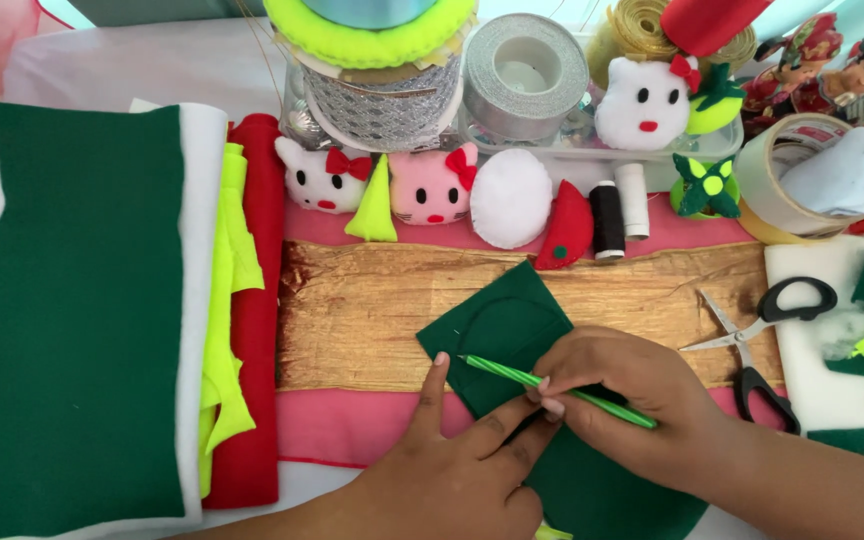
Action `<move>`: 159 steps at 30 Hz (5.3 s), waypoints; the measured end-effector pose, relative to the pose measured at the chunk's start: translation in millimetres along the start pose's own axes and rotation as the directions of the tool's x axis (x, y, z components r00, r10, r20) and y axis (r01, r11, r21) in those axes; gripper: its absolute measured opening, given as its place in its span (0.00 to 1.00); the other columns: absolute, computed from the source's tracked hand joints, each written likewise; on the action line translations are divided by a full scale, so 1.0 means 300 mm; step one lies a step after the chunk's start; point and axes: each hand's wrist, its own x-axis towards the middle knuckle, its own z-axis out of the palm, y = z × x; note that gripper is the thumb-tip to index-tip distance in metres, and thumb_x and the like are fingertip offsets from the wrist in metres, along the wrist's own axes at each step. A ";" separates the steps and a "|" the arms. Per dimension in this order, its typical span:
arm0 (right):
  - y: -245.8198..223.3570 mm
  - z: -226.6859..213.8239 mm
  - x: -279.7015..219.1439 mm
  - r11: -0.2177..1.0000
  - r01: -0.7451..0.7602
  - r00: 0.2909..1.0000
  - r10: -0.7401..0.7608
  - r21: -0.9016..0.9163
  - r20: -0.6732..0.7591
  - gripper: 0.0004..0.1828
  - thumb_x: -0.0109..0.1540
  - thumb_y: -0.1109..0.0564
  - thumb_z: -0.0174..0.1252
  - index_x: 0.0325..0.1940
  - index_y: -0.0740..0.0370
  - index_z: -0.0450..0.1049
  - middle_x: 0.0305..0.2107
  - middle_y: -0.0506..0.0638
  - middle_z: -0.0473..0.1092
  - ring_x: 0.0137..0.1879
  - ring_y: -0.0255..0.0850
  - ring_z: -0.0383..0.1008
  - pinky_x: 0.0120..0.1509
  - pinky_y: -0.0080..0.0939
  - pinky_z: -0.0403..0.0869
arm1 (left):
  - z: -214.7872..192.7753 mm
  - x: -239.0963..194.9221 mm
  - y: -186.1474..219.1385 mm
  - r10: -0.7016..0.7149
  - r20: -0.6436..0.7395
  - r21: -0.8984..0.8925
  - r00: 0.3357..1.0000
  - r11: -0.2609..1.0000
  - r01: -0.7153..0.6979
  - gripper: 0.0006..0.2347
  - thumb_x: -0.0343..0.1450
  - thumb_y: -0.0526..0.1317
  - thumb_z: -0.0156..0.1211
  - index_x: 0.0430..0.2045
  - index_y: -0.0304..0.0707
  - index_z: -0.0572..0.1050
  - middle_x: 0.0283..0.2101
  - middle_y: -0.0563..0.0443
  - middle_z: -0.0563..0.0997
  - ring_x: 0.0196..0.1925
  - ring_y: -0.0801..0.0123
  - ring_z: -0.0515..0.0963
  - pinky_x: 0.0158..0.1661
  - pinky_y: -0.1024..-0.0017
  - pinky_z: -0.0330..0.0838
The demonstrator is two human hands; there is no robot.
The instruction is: Tracing a circular shape on green fabric with a pen and then cutting it out with scissors
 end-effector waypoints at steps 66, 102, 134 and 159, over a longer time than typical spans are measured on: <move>0.005 -0.008 -0.012 0.992 -0.088 0.996 0.088 0.088 0.002 0.03 0.62 0.63 0.60 0.38 0.58 0.77 0.30 0.47 0.78 0.38 0.40 0.82 0.44 0.37 0.80 | -0.003 0.000 0.009 -0.005 0.024 -0.015 1.000 1.000 0.005 0.13 0.71 0.38 0.60 0.13 0.48 0.71 0.55 0.36 0.84 0.64 0.46 0.77 0.50 0.11 0.55; 0.086 -0.088 -0.048 0.737 -0.302 0.937 0.345 -0.605 -0.047 0.18 0.55 0.44 0.70 0.44 0.48 0.74 0.43 0.44 0.77 0.54 0.46 0.74 0.58 0.49 0.69 | -0.326 0.159 -0.185 -0.653 0.120 -0.187 0.748 0.725 0.663 0.18 0.78 0.50 0.37 0.38 0.40 0.75 0.37 0.45 0.82 0.43 0.51 0.81 0.38 0.53 0.71; 0.046 -0.080 -0.084 0.873 -0.149 0.739 0.410 0.464 -0.535 0.22 0.58 0.76 0.60 0.47 0.56 0.65 0.41 0.53 0.70 0.51 0.36 0.74 0.57 0.32 0.74 | -0.190 0.140 -0.178 -0.504 0.477 -0.857 0.720 -0.082 0.510 0.10 0.74 0.44 0.59 0.36 0.39 0.83 0.46 0.48 0.82 0.51 0.64 0.82 0.54 0.66 0.79; -0.032 -0.088 -0.106 0.949 -0.169 0.817 0.286 0.266 -0.501 0.20 0.59 0.74 0.61 0.47 0.58 0.64 0.40 0.59 0.72 0.54 0.42 0.75 0.56 0.37 0.76 | -0.180 0.167 -0.086 -0.576 0.338 -0.692 0.744 0.384 0.611 0.13 0.75 0.47 0.55 0.38 0.47 0.87 0.31 0.59 0.83 0.33 0.78 0.76 0.36 0.77 0.69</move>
